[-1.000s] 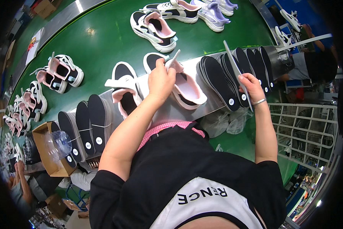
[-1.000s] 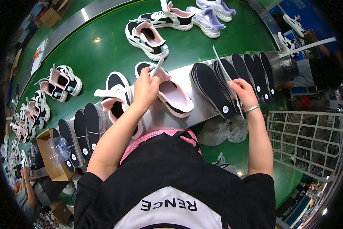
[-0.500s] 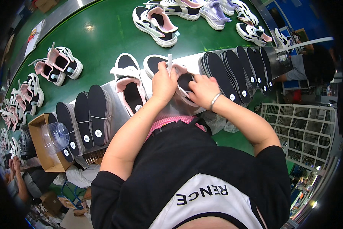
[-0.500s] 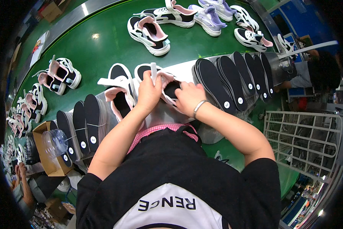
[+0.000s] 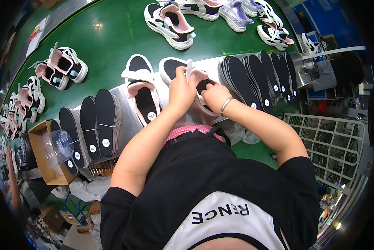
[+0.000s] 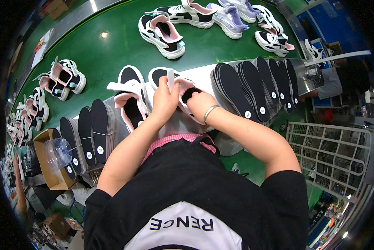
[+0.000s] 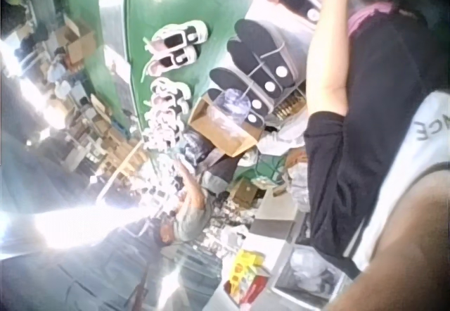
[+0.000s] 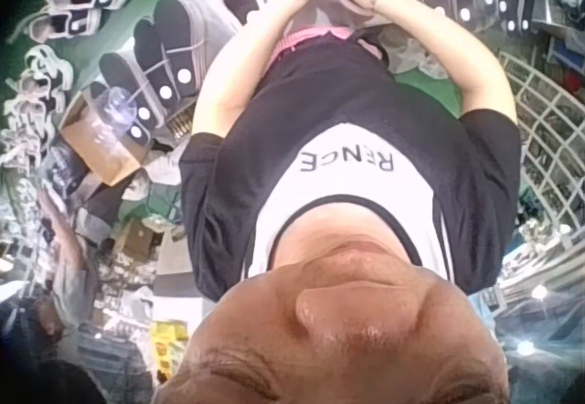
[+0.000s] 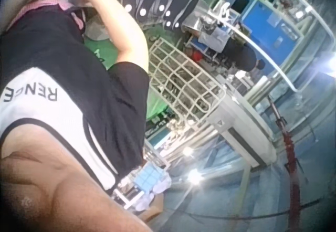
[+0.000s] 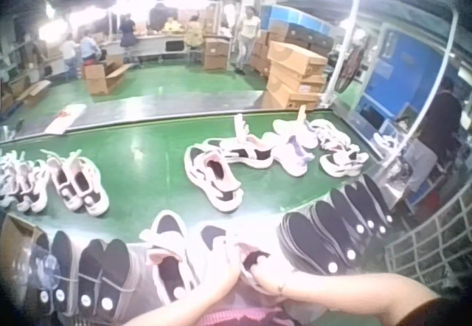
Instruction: The person picks up insoles from a shelf and a conveyor belt and inserts them into several pairs of sneakers, pressing them down into the footbed.
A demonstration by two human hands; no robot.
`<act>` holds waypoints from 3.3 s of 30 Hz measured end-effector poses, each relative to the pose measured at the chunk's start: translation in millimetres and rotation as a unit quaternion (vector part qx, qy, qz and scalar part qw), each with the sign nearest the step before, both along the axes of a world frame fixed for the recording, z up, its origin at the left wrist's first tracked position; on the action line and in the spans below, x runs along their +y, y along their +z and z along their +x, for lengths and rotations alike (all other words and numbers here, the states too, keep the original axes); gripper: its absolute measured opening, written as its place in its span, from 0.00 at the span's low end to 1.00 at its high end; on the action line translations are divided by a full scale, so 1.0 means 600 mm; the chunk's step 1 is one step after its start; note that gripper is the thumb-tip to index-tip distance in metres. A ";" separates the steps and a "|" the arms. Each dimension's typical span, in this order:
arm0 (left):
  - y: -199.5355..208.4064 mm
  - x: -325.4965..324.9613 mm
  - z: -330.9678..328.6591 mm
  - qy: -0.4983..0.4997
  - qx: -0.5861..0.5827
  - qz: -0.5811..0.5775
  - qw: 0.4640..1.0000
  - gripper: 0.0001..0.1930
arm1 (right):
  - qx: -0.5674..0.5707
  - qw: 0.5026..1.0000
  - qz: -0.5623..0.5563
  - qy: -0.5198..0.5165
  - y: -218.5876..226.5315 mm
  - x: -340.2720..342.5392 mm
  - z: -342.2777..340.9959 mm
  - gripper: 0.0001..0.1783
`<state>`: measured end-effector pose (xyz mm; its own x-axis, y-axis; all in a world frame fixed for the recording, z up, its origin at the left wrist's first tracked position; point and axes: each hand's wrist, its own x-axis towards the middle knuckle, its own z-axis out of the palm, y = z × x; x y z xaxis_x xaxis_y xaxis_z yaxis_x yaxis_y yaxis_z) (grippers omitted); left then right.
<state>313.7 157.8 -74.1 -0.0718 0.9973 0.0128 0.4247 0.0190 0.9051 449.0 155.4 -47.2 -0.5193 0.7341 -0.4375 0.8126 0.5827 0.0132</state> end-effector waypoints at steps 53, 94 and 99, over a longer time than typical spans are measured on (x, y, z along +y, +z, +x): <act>-0.001 -0.012 0.028 -0.019 -0.137 -0.080 0.987 0.15 | -0.140 0.970 -0.200 0.019 0.034 -0.009 0.045 0.13; 0.127 -0.069 -0.112 0.044 -0.049 0.131 0.989 0.07 | 0.525 0.764 -0.128 -0.353 0.035 -0.025 0.166 0.12; 0.174 -0.162 -0.354 0.475 0.244 0.270 0.801 0.08 | 0.532 0.706 -0.228 -0.408 -0.050 -0.039 0.235 0.16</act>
<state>101.4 60.5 30.4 -0.6501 0.3358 0.6817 0.7567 0.2046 0.6209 589.8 132.1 -77.5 -0.2184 0.8877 -0.4054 0.2891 -0.3379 -0.8957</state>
